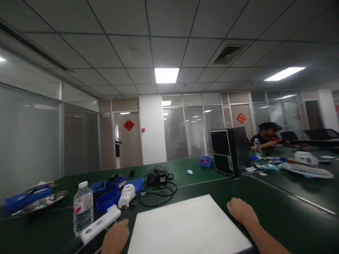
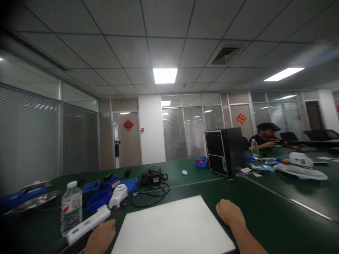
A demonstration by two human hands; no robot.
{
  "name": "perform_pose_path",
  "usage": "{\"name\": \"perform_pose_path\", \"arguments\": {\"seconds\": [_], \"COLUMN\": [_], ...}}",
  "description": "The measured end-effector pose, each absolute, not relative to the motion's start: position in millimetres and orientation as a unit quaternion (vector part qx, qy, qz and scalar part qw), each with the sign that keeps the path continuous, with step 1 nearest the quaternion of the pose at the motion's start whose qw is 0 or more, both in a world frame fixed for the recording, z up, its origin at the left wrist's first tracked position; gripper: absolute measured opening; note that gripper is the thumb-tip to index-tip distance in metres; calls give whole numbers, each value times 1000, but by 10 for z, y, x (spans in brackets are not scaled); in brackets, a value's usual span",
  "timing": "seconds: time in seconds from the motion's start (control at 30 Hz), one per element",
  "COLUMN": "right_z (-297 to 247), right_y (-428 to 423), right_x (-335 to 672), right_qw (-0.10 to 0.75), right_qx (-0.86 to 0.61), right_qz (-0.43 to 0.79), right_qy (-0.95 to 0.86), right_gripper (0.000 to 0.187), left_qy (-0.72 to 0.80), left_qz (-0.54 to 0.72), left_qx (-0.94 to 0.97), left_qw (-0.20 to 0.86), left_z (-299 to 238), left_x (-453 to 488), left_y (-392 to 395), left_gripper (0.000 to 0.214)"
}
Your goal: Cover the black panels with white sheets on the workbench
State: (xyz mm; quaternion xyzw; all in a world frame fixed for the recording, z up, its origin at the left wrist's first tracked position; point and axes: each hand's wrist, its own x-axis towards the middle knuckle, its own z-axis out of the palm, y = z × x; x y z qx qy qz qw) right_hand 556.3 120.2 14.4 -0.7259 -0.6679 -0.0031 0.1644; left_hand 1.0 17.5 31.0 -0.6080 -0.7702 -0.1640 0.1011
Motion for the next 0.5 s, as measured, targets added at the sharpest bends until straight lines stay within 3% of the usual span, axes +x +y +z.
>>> {"name": "perform_pose_path", "arguments": {"seconds": [0.37,0.5], "right_z": [152,147], "right_y": [1178,1162], "right_x": [5573,5580], "right_qw": [176,182], "right_qx": [-726,-726], "right_qz": [1,4], "right_qy": [-665,-663], "right_gripper": [43,43], "left_qy": [-771,-758], "left_qz": [-140,-156], "left_qx": [-613,-624], "left_qw": [103,106], "left_z": [340,356], "left_x": [74,163], "left_y": [165,101], "left_gripper": [36,45]}}
